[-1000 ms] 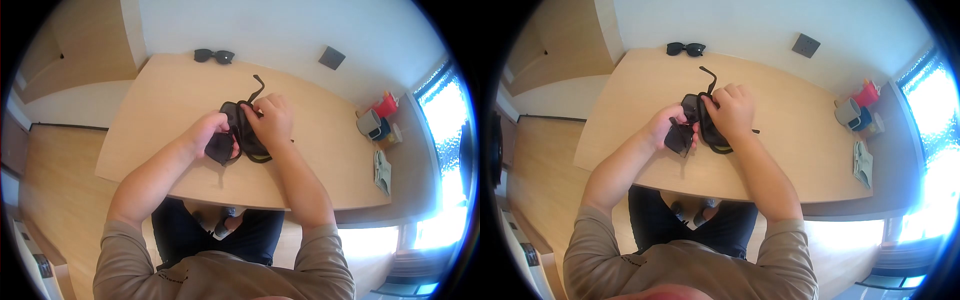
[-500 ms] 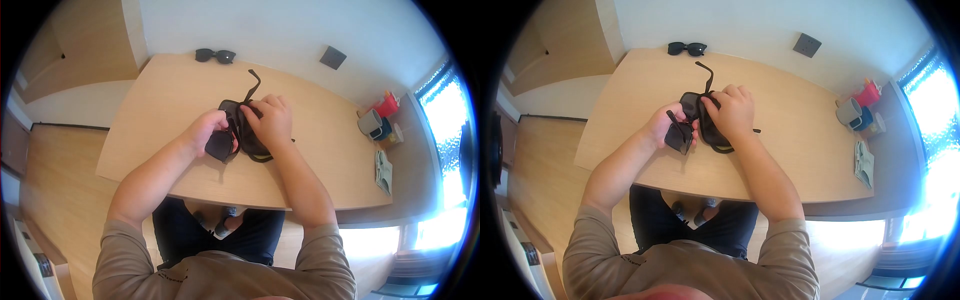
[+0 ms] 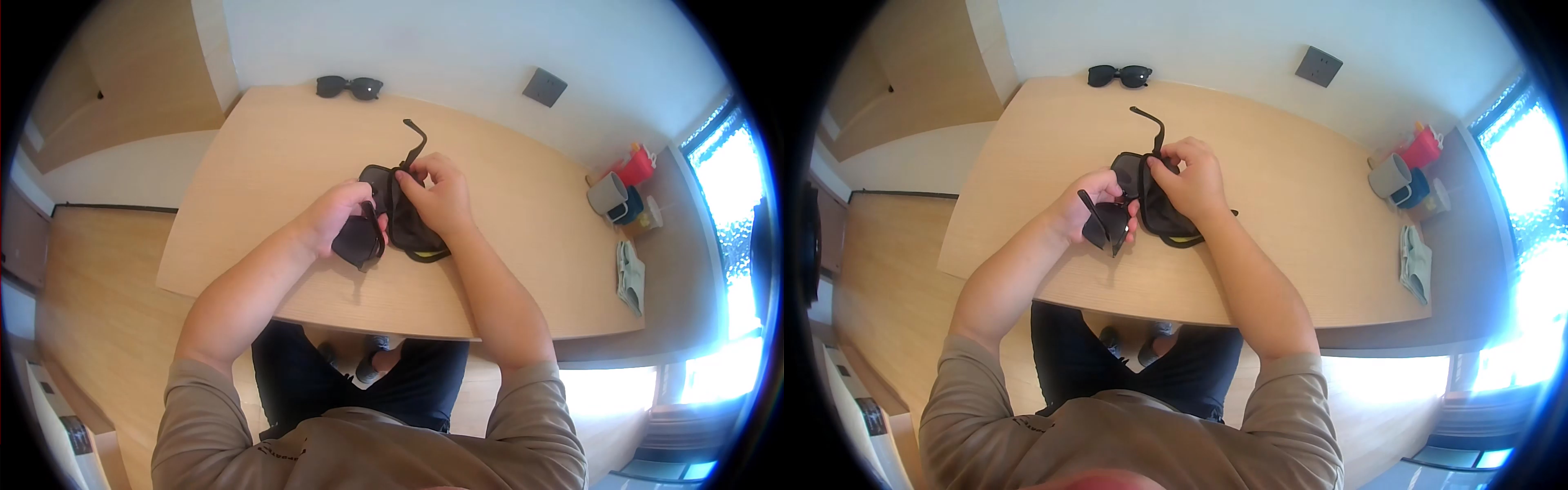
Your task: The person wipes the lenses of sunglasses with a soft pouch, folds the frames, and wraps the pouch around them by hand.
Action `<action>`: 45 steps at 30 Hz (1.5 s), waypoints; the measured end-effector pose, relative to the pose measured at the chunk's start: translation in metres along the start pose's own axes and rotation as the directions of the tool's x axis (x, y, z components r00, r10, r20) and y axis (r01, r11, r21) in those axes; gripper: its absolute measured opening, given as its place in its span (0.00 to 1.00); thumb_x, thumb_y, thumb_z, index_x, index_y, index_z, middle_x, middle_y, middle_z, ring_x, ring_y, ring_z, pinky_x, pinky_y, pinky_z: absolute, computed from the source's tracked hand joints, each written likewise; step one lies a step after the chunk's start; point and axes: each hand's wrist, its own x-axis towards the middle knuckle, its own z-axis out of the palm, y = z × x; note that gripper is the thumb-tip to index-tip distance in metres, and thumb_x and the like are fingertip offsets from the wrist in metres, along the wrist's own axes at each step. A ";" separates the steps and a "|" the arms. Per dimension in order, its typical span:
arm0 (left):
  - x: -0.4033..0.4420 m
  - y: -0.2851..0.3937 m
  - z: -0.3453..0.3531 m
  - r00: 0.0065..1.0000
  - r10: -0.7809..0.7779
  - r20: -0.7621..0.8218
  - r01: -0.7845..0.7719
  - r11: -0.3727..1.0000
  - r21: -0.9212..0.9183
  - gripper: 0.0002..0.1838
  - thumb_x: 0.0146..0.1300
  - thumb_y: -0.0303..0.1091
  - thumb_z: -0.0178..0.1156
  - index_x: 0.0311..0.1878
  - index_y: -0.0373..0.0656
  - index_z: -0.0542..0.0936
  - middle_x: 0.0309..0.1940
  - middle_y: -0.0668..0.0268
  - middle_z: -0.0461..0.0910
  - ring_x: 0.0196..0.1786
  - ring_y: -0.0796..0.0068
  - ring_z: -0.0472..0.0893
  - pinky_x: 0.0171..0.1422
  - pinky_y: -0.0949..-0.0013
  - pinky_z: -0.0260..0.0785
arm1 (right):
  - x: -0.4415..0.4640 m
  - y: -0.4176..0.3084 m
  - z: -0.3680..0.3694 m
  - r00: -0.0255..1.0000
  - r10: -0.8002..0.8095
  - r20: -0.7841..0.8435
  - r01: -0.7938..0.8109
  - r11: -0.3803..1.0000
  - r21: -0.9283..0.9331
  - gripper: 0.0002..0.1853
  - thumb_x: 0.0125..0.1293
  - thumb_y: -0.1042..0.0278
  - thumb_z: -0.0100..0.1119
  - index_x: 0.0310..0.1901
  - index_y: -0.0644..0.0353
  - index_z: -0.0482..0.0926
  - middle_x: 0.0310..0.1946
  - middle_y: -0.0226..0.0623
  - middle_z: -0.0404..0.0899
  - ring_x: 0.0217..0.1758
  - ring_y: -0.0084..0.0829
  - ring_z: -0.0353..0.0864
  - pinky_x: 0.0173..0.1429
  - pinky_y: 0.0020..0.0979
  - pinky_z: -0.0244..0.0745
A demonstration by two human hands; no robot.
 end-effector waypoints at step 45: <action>-0.008 0.002 0.015 0.983 -0.052 -0.178 0.094 0.968 0.232 0.07 0.56 0.28 0.46 0.37 0.37 0.66 0.25 0.56 0.75 0.24 0.62 0.80 0.25 0.56 0.77 | -0.001 -0.048 -0.033 0.773 -0.470 -0.427 0.374 0.880 -0.293 0.10 0.44 0.78 0.73 0.28 0.59 0.81 0.25 0.31 0.77 0.30 0.32 0.72 0.31 0.30 0.66</action>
